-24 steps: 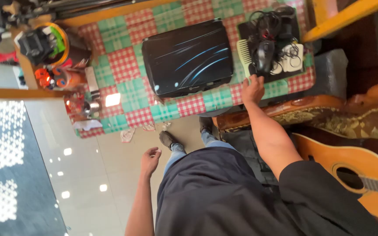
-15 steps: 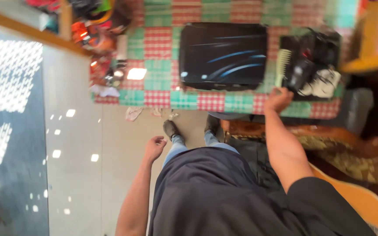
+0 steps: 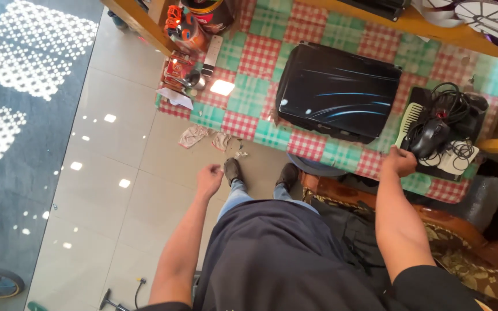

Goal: Organizing various household items including a laptop, guitar, backpack, and storage box.

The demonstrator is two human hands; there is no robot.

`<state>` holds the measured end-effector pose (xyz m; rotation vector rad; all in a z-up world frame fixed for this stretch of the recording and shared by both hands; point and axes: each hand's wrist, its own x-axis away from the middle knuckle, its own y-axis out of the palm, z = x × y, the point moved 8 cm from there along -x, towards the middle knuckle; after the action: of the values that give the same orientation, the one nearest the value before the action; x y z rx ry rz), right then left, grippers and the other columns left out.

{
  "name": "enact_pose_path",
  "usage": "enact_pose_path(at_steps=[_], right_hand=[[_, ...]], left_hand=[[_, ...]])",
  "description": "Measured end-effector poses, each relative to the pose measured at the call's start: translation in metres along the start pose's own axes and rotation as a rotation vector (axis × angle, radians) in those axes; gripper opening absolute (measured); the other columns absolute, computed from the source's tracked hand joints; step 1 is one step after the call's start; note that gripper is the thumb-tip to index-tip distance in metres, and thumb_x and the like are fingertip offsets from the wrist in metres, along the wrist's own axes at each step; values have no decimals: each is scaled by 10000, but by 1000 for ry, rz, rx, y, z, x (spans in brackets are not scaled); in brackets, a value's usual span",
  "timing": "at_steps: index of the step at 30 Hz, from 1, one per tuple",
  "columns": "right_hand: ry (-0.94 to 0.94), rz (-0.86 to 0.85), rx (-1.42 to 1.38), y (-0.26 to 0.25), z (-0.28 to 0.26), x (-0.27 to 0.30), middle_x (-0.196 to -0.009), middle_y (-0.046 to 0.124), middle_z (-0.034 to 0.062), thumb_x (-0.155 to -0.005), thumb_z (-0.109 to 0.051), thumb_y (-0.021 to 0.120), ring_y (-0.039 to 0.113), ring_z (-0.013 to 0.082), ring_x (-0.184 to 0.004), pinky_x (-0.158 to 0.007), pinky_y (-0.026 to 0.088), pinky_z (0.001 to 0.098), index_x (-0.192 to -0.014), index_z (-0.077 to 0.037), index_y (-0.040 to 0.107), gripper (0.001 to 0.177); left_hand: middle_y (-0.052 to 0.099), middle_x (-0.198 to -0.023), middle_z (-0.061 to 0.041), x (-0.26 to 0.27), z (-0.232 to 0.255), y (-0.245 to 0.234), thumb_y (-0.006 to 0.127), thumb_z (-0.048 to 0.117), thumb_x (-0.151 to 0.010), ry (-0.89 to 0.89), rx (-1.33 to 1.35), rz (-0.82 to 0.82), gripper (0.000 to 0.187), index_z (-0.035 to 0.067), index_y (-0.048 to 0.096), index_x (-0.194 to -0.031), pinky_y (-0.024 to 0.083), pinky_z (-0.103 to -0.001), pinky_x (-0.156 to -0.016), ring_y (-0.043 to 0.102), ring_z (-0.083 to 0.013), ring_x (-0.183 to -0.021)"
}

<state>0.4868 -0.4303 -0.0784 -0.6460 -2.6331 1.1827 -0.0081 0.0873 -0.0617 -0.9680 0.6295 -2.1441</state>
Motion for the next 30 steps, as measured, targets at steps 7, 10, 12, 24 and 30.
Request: enact_pose_path(at_steps=[7,10,12,24,30], right_hand=[[-113,30,-92,-56,16,49,-872,749,125,-820,-160,912,709,241,-768,-725,578,401,-897,-19,716,253],[-197,16,-100,-89,35,79,-907,751,118,-859,-155,907,710,243,-810,-764,577,404,-906,-18,718,239],[-122,-60,24,-109,50,107,-938,718,128,-930,-190,886,674,276,-838,-740,544,444,-971,-41,721,226],[-21,63,98,-233,83,239,-924,739,102,-973,-202,848,708,209,-828,-791,578,363,-1006,-6,726,233],[62,103,7,-260,91,266,-890,724,76,-952,-168,843,677,159,-805,-776,553,316,-996,0,721,212]], left_hand=[[539,-1383,-266,-56,78,-38,680,157,-886,275,-93,210,531,25,566,-1388,420,-477,-1095,513,-432,-1298],[522,-1391,-279,-86,127,-44,684,103,-847,456,-183,242,586,20,523,-1404,434,-493,-1048,519,-449,-1265],[547,-1387,-257,-111,158,-35,667,58,-847,600,-338,165,646,28,457,-1457,497,-509,-952,595,-445,-1169],[669,-1246,-355,-323,226,0,598,151,-883,273,-805,598,355,18,544,-1208,603,-326,-551,765,-263,-775],[675,-1060,-260,-341,218,-9,593,140,-996,162,-788,453,210,54,580,-1188,627,-391,-599,755,-306,-779]])
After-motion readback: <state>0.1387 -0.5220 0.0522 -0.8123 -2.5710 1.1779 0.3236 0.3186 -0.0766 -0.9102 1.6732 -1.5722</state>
